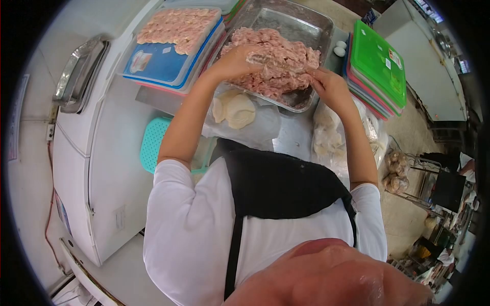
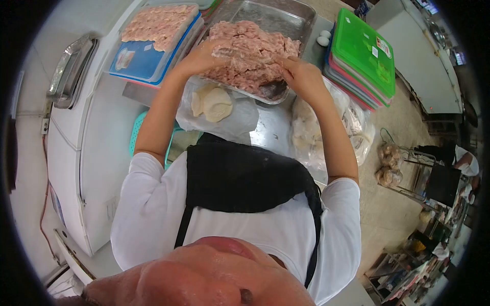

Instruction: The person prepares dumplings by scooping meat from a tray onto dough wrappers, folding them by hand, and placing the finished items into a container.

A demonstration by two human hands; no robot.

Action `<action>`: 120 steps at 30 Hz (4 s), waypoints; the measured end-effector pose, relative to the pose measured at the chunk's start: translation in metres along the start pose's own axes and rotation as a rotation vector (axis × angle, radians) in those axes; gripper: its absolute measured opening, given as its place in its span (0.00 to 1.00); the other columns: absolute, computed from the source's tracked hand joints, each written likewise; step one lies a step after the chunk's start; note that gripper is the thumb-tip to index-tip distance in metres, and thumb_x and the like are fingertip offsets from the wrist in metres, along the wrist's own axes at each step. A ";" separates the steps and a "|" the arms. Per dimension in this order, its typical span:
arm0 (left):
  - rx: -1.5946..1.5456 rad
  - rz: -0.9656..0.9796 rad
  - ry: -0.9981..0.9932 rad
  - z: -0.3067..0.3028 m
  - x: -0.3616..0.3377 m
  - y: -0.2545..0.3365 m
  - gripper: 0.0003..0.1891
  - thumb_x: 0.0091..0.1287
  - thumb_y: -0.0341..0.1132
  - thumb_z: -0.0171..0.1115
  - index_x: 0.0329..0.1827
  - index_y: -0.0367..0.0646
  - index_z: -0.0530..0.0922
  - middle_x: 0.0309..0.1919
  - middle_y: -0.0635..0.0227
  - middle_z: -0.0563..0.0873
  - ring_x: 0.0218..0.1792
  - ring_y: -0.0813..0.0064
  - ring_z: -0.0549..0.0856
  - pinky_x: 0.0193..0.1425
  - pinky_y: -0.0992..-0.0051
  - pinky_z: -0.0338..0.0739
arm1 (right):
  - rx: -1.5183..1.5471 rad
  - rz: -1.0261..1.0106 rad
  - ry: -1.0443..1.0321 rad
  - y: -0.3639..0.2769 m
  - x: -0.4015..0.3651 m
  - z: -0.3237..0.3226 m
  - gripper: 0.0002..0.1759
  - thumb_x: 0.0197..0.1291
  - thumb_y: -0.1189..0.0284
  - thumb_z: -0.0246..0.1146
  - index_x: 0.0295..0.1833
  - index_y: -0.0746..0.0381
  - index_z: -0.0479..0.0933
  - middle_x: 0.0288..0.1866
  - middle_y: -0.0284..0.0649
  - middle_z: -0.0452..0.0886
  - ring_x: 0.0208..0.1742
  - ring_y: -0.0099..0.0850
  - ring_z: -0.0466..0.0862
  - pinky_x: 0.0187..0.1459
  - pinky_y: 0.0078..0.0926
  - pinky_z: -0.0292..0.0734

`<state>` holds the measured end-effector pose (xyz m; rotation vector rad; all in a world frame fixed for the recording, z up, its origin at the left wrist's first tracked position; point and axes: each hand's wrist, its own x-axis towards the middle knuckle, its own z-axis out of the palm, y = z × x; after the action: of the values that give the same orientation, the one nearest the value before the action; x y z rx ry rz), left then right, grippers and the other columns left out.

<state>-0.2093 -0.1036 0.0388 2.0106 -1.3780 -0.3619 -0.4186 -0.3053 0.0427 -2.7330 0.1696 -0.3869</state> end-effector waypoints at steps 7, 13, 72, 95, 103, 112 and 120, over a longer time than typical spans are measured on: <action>-0.105 -0.108 -0.057 0.011 0.007 -0.038 0.42 0.49 0.53 0.71 0.63 0.33 0.70 0.58 0.44 0.76 0.60 0.56 0.77 0.64 0.68 0.69 | -0.299 0.177 -0.060 0.015 -0.015 0.048 0.13 0.63 0.62 0.56 0.47 0.55 0.80 0.35 0.43 0.81 0.38 0.46 0.81 0.37 0.42 0.75; -0.195 0.126 0.078 -0.035 -0.018 -0.007 0.37 0.50 0.47 0.72 0.63 0.38 0.72 0.57 0.48 0.78 0.59 0.57 0.77 0.63 0.68 0.69 | 0.207 0.270 0.119 -0.031 -0.026 -0.008 0.15 0.65 0.63 0.57 0.47 0.63 0.81 0.45 0.48 0.83 0.44 0.44 0.82 0.45 0.33 0.76; 0.325 -0.088 0.172 -0.152 -0.024 -0.217 0.32 0.59 0.32 0.56 0.70 0.40 0.62 0.56 0.49 0.78 0.54 0.52 0.79 0.59 0.65 0.71 | -0.534 0.317 -0.205 -0.054 -0.032 -0.012 0.16 0.61 0.60 0.59 0.33 0.64 0.78 0.27 0.49 0.79 0.31 0.47 0.79 0.34 0.41 0.73; 0.221 0.092 0.063 0.087 -0.110 -0.041 0.13 0.54 0.30 0.65 0.45 0.44 0.80 0.44 0.58 0.79 0.49 0.56 0.77 0.55 0.61 0.71 | -0.142 -0.110 -0.085 0.005 -0.028 0.080 0.13 0.59 0.63 0.57 0.30 0.60 0.78 0.28 0.46 0.81 0.34 0.44 0.82 0.36 0.42 0.75; -0.287 -0.275 0.152 0.072 -0.112 -0.053 0.12 0.64 0.33 0.60 0.50 0.41 0.80 0.46 0.59 0.83 0.47 0.63 0.82 0.53 0.70 0.74 | -0.200 0.111 -0.182 0.018 -0.016 0.044 0.17 0.62 0.58 0.55 0.33 0.60 0.79 0.30 0.46 0.82 0.35 0.47 0.82 0.35 0.44 0.74; -1.443 -0.381 0.170 0.047 -0.090 -0.071 0.17 0.71 0.38 0.53 0.54 0.34 0.76 0.47 0.61 0.83 0.48 0.70 0.83 0.55 0.73 0.75 | -0.030 0.260 -0.301 -0.008 -0.041 0.066 0.17 0.65 0.60 0.53 0.32 0.61 0.79 0.28 0.47 0.81 0.34 0.48 0.82 0.35 0.44 0.75; -0.479 0.070 -0.042 -0.002 -0.057 -0.086 0.16 0.68 0.37 0.57 0.53 0.38 0.78 0.48 0.61 0.84 0.48 0.70 0.82 0.54 0.72 0.75 | -0.445 0.179 -0.182 -0.024 -0.020 0.017 0.15 0.63 0.58 0.55 0.34 0.54 0.82 0.26 0.41 0.81 0.34 0.42 0.82 0.35 0.41 0.76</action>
<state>-0.1687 -0.0324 -0.0240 1.5661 -1.2405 -0.6389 -0.4314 -0.2735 0.0318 -3.1320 0.5002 -0.0504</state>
